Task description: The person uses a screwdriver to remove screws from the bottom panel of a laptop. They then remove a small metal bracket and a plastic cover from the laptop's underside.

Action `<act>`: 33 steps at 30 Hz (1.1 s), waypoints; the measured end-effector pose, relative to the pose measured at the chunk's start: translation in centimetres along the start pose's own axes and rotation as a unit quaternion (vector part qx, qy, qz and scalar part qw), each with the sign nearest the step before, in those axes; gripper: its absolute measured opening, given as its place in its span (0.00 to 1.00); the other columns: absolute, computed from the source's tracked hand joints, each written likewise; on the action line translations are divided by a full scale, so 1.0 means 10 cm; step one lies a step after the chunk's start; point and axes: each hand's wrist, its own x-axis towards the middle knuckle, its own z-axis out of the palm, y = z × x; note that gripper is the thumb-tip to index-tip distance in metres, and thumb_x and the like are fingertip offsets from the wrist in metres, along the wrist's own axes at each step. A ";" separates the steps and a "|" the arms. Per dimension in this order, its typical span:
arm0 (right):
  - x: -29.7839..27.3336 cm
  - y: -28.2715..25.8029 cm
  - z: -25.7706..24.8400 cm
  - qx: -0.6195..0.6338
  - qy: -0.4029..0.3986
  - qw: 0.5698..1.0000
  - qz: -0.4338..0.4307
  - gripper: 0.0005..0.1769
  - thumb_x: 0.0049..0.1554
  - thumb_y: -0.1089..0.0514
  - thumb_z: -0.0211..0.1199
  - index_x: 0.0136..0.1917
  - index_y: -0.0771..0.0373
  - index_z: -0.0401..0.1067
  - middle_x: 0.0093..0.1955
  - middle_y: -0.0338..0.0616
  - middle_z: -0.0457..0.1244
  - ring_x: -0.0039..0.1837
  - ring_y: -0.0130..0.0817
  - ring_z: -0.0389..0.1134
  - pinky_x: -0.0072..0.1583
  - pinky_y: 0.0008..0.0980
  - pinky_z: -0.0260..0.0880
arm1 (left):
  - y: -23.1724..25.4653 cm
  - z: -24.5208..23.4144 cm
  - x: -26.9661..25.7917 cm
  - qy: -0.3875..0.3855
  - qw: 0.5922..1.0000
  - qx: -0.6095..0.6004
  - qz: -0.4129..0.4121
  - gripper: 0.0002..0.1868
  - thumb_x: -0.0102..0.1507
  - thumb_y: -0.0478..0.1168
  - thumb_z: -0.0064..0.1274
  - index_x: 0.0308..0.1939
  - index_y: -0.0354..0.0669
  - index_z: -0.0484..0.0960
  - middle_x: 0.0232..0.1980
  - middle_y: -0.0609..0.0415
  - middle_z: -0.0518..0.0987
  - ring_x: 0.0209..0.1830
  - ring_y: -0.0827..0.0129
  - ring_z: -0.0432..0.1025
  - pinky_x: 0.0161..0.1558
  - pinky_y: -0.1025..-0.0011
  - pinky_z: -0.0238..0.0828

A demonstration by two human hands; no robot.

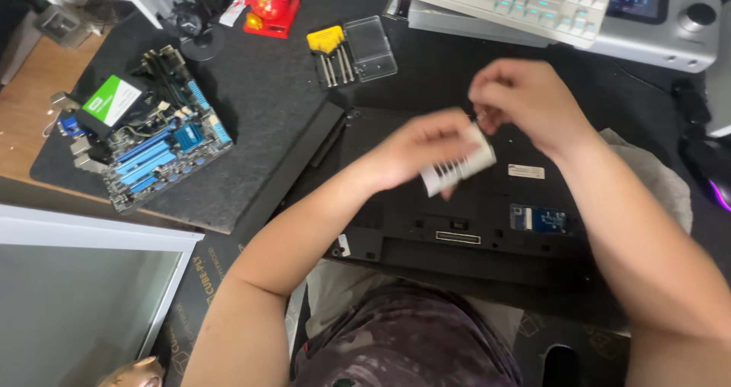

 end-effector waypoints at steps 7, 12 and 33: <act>1.10 -0.19 0.73 -0.163 -0.080 0.975 0.124 0.04 0.61 0.61 0.66 0.47 0.63 0.78 0.40 0.47 0.71 0.39 0.37 0.75 0.45 0.31 0.80 | 0.29 -0.01 -0.02 -0.249 0.958 0.051 -0.133 0.10 0.76 0.47 0.60 0.45 0.47 0.82 0.34 0.64 0.80 0.31 0.78 0.81 0.38 0.81 0.80; 1.51 -0.21 1.09 -0.207 -0.113 0.960 0.154 0.02 0.60 0.63 0.66 0.45 0.64 0.77 0.38 0.46 0.71 0.38 0.33 0.76 0.43 0.27 0.82 | 0.28 -0.02 0.00 -0.264 0.943 0.106 -0.172 0.13 0.73 0.51 0.60 0.44 0.47 0.83 0.34 0.63 0.79 0.32 0.79 0.78 0.38 0.79 0.85; 0.47 -0.48 0.05 -0.108 -0.064 0.990 0.066 0.15 0.68 0.64 0.70 0.67 0.67 0.79 0.47 0.55 0.73 0.46 0.40 0.76 0.55 0.32 0.82 | -0.06 -0.17 0.07 -0.071 0.991 0.035 -0.103 0.12 0.76 0.50 0.57 0.48 0.47 0.79 0.38 0.51 0.86 0.31 0.66 0.86 0.32 0.75 0.84</act>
